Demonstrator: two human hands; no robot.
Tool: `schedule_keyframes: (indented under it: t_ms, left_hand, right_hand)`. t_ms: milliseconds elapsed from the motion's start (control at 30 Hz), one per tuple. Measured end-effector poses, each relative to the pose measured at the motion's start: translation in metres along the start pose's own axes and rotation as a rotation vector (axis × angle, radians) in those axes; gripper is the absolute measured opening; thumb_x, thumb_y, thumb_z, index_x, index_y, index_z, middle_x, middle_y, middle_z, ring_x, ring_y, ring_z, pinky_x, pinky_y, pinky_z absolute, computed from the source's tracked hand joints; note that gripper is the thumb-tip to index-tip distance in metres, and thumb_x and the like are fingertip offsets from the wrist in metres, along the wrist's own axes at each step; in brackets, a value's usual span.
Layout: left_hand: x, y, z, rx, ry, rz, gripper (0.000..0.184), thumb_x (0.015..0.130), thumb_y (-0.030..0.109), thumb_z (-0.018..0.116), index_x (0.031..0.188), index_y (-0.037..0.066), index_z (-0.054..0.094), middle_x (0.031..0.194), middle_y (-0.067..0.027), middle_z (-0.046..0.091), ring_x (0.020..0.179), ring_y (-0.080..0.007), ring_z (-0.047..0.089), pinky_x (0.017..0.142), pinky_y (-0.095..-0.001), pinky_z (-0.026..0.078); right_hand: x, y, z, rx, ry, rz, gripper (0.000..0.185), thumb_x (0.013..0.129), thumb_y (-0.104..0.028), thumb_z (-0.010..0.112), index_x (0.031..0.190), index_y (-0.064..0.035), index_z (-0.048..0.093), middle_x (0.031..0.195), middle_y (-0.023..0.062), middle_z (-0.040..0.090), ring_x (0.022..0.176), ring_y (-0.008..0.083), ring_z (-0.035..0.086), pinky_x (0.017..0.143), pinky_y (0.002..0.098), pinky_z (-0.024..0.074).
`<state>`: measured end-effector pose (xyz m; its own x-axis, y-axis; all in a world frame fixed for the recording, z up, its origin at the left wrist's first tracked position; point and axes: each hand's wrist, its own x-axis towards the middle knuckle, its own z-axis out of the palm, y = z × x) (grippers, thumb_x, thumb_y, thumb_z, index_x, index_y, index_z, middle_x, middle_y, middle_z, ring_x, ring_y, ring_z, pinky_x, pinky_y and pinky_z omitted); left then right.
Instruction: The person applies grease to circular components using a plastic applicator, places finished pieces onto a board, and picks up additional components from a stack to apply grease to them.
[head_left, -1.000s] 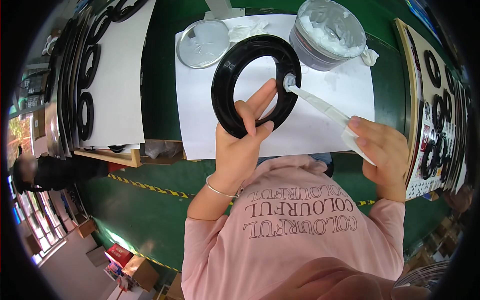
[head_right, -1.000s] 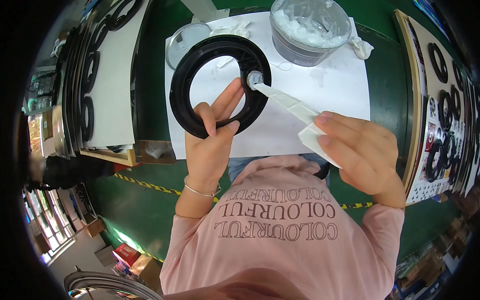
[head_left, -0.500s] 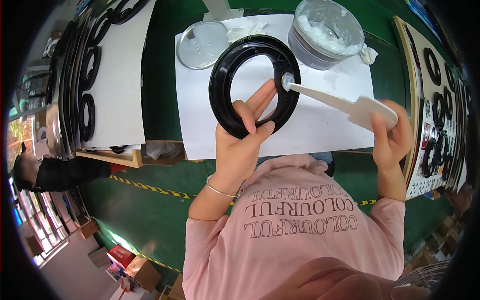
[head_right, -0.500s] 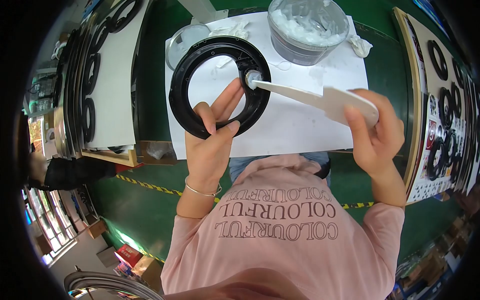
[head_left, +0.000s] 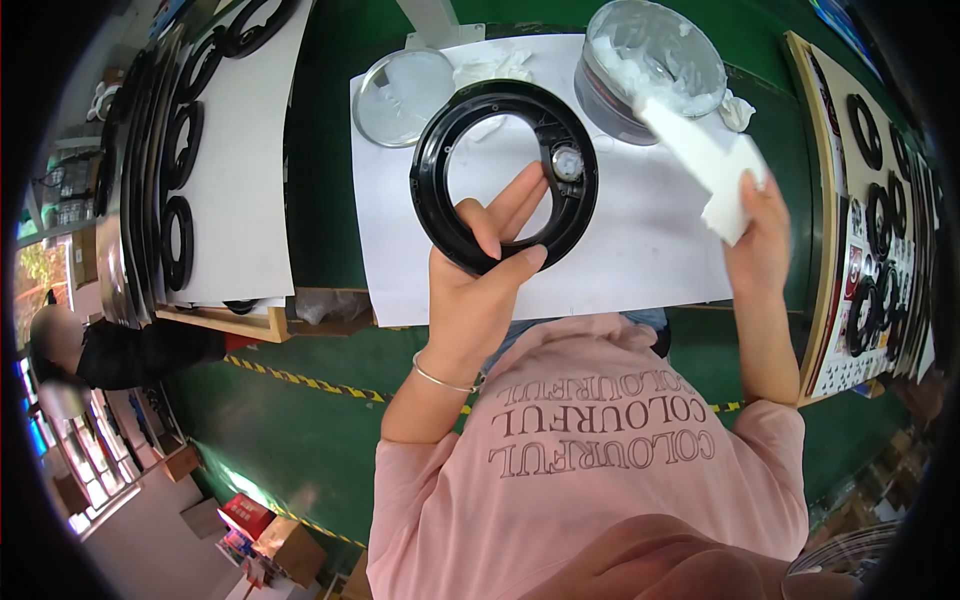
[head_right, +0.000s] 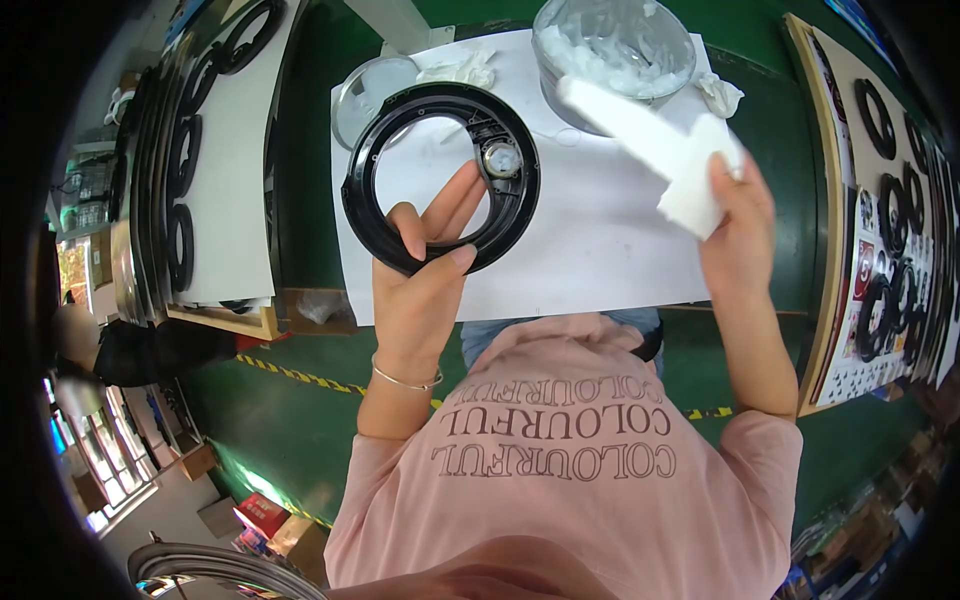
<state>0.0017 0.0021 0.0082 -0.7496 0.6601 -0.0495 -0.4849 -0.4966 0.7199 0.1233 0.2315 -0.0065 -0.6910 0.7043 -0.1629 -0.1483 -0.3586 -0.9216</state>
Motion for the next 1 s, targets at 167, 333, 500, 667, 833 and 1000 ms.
schedule_keyframes:
  t_ms: [167,333,500,667,833,1000]
  left_hand:
    - [0.000,0.001,-0.001,-0.178,-0.032,-0.086,0.034,0.067,-0.020,0.049,0.073,0.010,0.035,0.132,-0.0295,0.029,0.127,-0.0380,0.023,0.098,-0.0398,0.031]
    - [-0.002,0.001,-0.002,-0.277,-0.063,-0.132,0.030,0.068,-0.015,0.048,0.070,0.013,0.038,0.135,-0.0262,0.024,0.129,-0.0380,0.019,0.101,-0.0443,0.028]
    - [-0.002,0.004,-0.007,-0.294,-0.087,-0.119,0.028,0.070,-0.013,0.048,0.070,0.012,0.038,0.137,-0.0251,0.022,0.130,-0.0375,0.017,0.100,-0.0451,0.028]
    - [0.003,-0.001,-0.002,-0.308,-0.103,-0.123,0.027,0.070,-0.013,0.049,0.070,0.012,0.038,0.137,-0.0241,0.022,0.129,-0.0379,0.017,0.099,-0.0445,0.029]
    - [0.001,-0.002,-0.001,-0.226,-0.125,-0.119,0.028,0.069,-0.014,0.049,0.072,0.012,0.040,0.137,-0.0255,0.021,0.129,-0.0383,0.019,0.098,-0.0446,0.030]
    - [-0.003,-0.003,-0.006,-0.249,-0.114,-0.126,0.027,0.070,-0.013,0.049,0.073,0.012,0.041,0.137,-0.0259,0.021,0.128,-0.0376,0.021,0.099,-0.0440,0.029]
  right_hand:
    - [0.020,-0.011,-0.030,-0.649,0.232,-0.907,0.018,0.084,-0.003,0.051,0.101,0.0039,0.052,0.097,0.0133,0.060,0.085,0.0200,0.060,0.078,0.0315,0.0477]
    - [0.020,-0.016,-0.031,-1.515,-0.370,-1.467,0.022,0.073,0.006,0.051,0.090,-0.0003,0.062,0.092,0.0136,0.063,0.088,0.0276,0.061,0.075,0.0328,0.0502]
    - [-0.003,-0.011,-0.066,-1.529,-0.366,-1.469,0.020,0.071,0.002,0.057,0.090,0.0002,0.062,0.092,0.0134,0.063,0.088,0.0283,0.061,0.077,0.0340,0.0506]
    - [-0.015,-0.010,-0.074,-1.200,0.025,-1.220,0.015,0.081,0.001,0.052,0.096,0.0026,0.056,0.094,0.0160,0.061,0.089,0.0256,0.060,0.078,0.0321,0.0491]
    - [-0.011,-0.023,-0.042,-0.198,0.272,-0.471,0.032,0.087,-0.008,0.049,0.116,0.0031,0.041,0.106,0.0114,0.055,0.094,0.0183,0.056,0.081,0.0277,0.0446]
    - [0.010,-0.019,-0.027,0.089,0.212,-0.094,0.032,0.088,-0.013,0.049,0.116,0.0005,0.042,0.110,0.0111,0.054,0.099,0.0159,0.054,0.086,0.0288,0.0439]
